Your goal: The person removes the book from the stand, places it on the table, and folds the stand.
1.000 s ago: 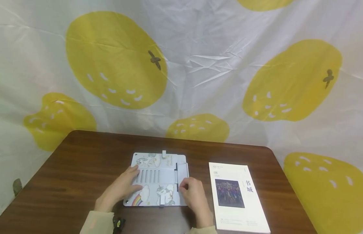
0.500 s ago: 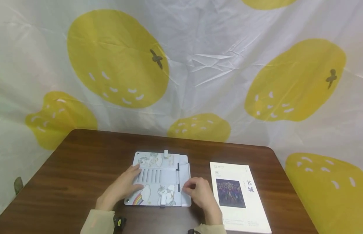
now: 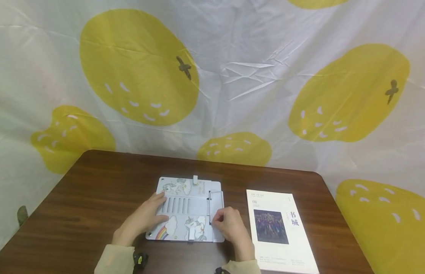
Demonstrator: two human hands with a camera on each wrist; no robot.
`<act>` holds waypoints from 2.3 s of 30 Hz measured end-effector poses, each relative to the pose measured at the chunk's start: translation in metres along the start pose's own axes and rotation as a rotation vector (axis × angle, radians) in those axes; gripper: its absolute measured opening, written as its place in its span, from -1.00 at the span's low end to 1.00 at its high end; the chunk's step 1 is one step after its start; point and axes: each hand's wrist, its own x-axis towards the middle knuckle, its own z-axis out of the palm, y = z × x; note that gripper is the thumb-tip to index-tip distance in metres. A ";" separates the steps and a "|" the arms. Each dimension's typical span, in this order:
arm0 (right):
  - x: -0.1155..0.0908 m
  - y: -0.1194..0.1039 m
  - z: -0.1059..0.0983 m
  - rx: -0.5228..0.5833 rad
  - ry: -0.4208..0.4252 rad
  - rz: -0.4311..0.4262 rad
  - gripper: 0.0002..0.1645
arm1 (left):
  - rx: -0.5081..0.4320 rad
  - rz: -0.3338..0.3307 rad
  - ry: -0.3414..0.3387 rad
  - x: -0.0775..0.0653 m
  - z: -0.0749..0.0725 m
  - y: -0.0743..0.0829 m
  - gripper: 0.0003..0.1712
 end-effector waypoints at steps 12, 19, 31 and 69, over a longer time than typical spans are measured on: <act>-0.003 0.003 -0.005 0.016 -0.019 0.034 -0.83 | -0.011 0.016 0.007 0.003 0.005 -0.002 -0.31; -0.001 -0.003 -0.003 -0.021 -0.020 0.029 -0.77 | -0.008 0.019 0.012 0.004 0.004 -0.001 -0.32; -0.004 -0.009 -0.005 -0.015 -0.063 0.010 -0.83 | -0.025 0.027 0.010 0.003 0.001 -0.005 -0.34; 0.029 -0.013 -0.007 -0.209 0.032 -0.243 -0.49 | -0.025 0.014 -0.001 0.002 0.002 0.000 -0.34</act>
